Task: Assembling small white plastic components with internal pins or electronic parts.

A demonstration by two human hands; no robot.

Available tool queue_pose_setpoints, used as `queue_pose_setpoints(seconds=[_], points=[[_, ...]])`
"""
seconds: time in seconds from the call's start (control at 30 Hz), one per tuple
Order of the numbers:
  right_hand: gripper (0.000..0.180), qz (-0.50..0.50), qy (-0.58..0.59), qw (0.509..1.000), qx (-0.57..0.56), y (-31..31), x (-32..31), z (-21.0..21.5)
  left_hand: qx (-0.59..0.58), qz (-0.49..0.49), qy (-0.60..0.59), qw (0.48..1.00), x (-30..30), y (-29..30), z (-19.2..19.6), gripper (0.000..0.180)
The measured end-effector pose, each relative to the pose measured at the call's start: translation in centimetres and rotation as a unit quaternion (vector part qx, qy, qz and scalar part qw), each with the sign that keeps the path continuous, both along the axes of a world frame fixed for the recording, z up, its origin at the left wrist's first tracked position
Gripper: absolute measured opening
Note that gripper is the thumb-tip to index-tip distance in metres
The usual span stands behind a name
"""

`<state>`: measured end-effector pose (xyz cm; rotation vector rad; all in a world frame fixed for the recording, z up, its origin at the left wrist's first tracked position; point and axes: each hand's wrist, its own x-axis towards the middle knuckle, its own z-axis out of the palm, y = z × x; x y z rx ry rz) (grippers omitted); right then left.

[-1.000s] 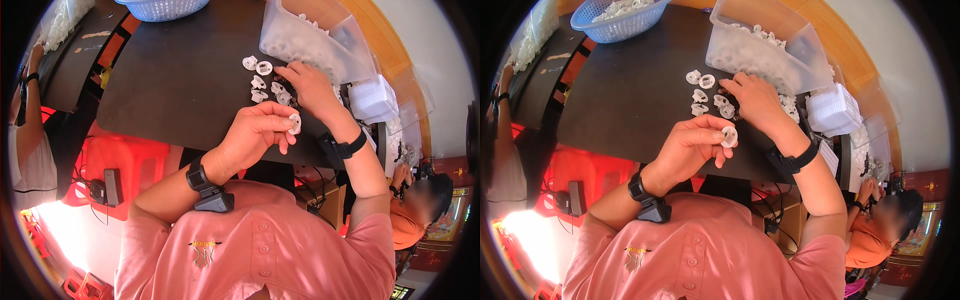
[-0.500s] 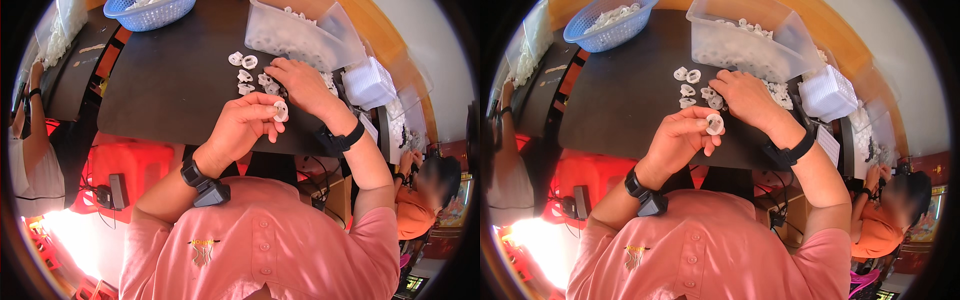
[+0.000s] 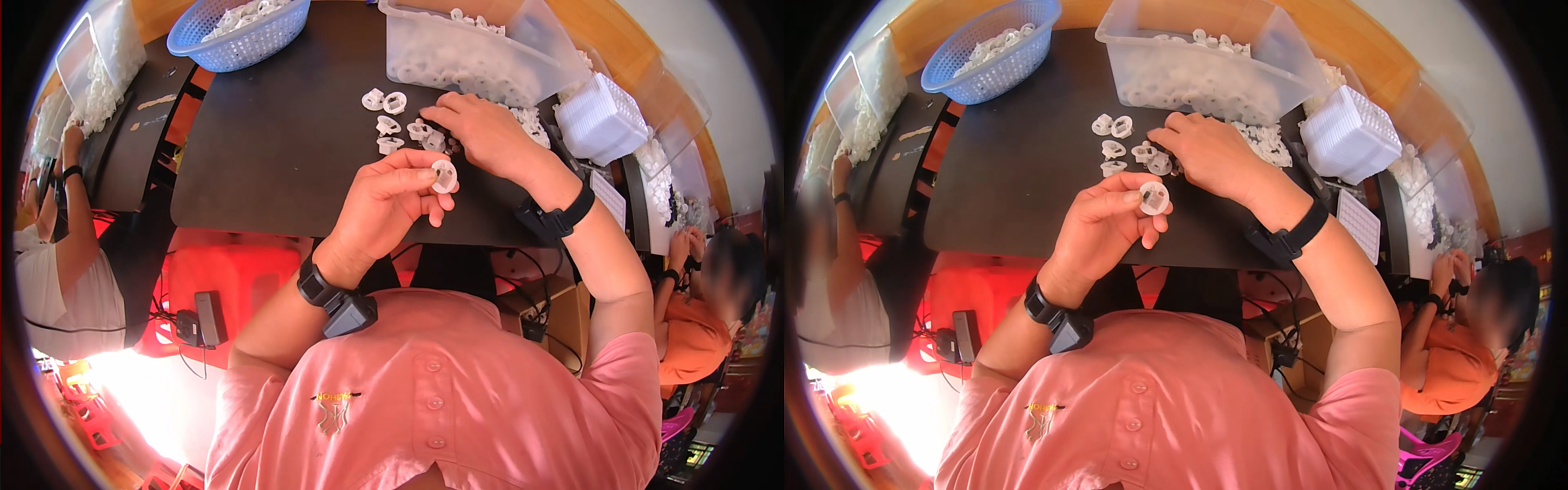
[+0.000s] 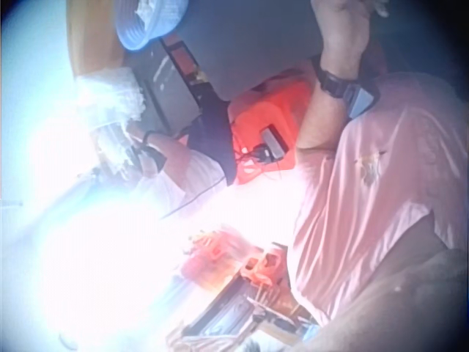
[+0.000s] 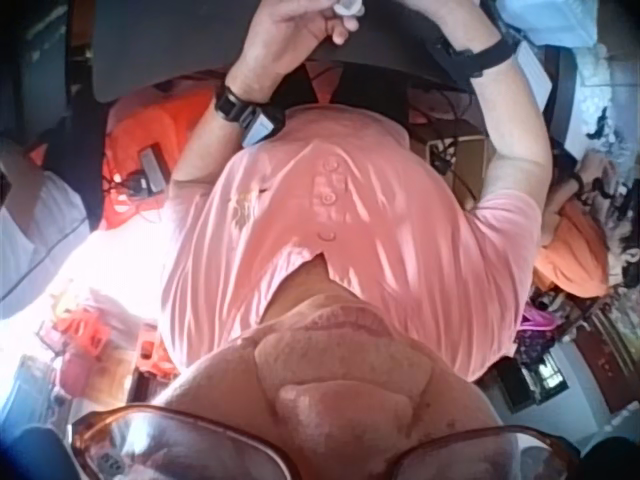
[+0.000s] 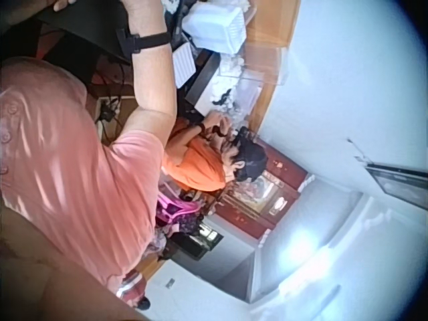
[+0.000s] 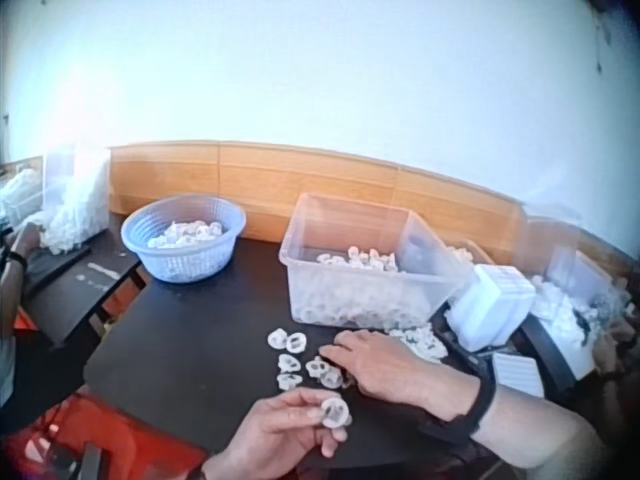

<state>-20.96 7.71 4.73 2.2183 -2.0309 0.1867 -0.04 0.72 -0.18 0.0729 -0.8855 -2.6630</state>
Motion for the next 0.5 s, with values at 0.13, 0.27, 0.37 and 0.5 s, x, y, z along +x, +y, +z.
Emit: queue_pose_setpoints(seconds=[0.13, 0.27, 0.37, 0.5], points=[[0.049, 0.016, -0.017, 0.999, -0.043, 0.1, 0.7, 0.1, -0.014, -0.001, -0.006, 1.000, -0.1, 0.0, 0.1, 0.028], [0.049, 0.056, 0.017, 0.997, -0.043, 0.6, 0.0, -0.2, -0.031, 0.003, 0.005, 0.999, -0.1, -0.1, -0.2, 0.030], [0.045, 0.030, 0.004, 0.999, -0.043, 2.1, -0.6, -0.2, -0.027, 0.011, -0.003, 1.000, -0.2, -0.1, -0.3, 0.031], [0.051, -0.022, -0.028, 0.997, -0.066, 4.0, 0.0, 0.3, -0.018, 0.018, -0.002, 1.000, -0.3, -0.1, -0.3, 0.031]])
